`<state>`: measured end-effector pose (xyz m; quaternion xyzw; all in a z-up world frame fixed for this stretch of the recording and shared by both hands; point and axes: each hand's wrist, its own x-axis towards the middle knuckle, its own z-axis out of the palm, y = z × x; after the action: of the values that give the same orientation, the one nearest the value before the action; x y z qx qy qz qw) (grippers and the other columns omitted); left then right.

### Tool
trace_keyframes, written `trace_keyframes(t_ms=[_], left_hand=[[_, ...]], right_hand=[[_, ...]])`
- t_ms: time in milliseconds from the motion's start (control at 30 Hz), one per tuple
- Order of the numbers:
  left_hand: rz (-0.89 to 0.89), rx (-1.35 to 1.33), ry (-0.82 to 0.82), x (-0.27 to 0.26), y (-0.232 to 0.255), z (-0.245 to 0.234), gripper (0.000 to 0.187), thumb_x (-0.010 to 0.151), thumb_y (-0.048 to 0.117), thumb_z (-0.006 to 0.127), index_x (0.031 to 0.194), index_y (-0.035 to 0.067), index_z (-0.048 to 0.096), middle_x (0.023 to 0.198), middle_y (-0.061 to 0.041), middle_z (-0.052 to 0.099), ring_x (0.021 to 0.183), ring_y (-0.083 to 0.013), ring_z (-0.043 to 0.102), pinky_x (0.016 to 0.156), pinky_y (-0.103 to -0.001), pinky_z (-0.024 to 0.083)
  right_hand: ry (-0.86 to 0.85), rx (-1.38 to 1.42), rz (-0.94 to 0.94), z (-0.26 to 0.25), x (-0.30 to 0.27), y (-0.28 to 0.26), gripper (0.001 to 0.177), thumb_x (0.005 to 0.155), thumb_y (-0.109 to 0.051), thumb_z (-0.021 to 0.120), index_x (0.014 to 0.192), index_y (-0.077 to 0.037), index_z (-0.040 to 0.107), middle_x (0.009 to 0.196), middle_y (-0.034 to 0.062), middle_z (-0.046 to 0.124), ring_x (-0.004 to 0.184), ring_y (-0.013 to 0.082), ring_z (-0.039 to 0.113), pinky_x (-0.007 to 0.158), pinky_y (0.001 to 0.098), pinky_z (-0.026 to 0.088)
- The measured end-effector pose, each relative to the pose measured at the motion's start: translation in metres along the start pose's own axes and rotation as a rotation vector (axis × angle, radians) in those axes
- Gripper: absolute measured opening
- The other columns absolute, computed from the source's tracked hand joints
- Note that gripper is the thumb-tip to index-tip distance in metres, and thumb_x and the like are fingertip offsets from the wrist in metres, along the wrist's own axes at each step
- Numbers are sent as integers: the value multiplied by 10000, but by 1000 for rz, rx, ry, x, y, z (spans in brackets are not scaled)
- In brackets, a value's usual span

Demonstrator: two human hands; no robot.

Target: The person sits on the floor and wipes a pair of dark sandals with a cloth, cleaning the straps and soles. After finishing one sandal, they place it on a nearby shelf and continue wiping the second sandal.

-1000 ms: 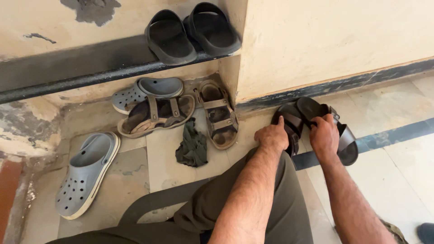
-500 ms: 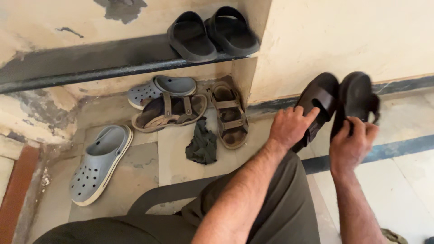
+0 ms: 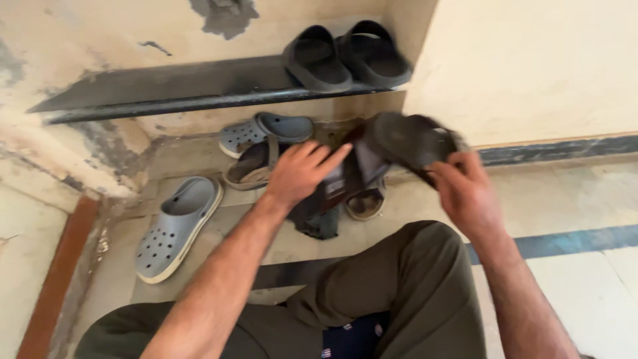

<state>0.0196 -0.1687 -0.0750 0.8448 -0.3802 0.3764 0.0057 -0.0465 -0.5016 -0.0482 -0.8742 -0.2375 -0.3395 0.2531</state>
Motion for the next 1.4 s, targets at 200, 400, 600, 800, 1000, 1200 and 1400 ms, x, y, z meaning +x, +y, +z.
trace_keyframes(t_ms=[200,400,600,800,1000,1200,1400], left_hand=[[-291,-37,-29,-116,-25,-39,354,826,98,631,1174,145,678,1029,-42,653,986,-259,625,795,-416,541],[-423,-17,-19,-151,-42,-34,339,721,92,724,1046,136,639,974,-67,577,945,-297,613,771,-436,534],[-600,-85,-167,-164,-43,-6,418,608,141,823,985,120,643,1000,-96,665,902,-338,671,723,-473,543],[-1110,-156,-350,-178,-43,11,285,775,325,823,944,115,730,842,-164,740,835,-391,705,763,-517,545],[-1427,-367,-147,-202,-30,56,240,878,251,657,955,84,811,917,-220,755,879,-405,715,816,-474,564],[-1555,-1042,91,-200,-13,69,289,924,258,705,966,-26,737,821,-147,760,708,-215,715,679,-370,540],[-1697,-1145,395,-187,-1,67,174,878,117,709,909,-48,664,739,-110,697,570,-175,666,492,-305,525]], right_hand=[[-251,194,-124,92,40,-43,160,916,-55,714,1076,-50,718,1039,155,611,921,371,651,775,454,534],[-195,67,-119,196,58,-60,259,966,-40,642,1218,-70,688,1215,219,578,1114,421,598,928,463,528],[-217,-38,26,216,36,-73,625,818,-189,785,1404,-143,573,1461,261,459,1323,491,442,1069,567,393],[-556,-127,169,212,38,-79,1057,668,-268,902,1575,-264,360,1426,222,447,1321,450,431,1070,576,366],[-502,-151,121,219,33,-80,908,753,-151,838,1534,-308,403,1432,158,506,1371,387,452,1125,557,344],[-259,-124,-107,223,36,-64,951,685,-61,810,1544,-95,404,1442,151,541,1439,386,382,1174,615,223],[-185,-121,4,229,29,-60,608,758,-106,801,1324,-85,582,1325,164,603,1374,374,470,1181,573,308]])
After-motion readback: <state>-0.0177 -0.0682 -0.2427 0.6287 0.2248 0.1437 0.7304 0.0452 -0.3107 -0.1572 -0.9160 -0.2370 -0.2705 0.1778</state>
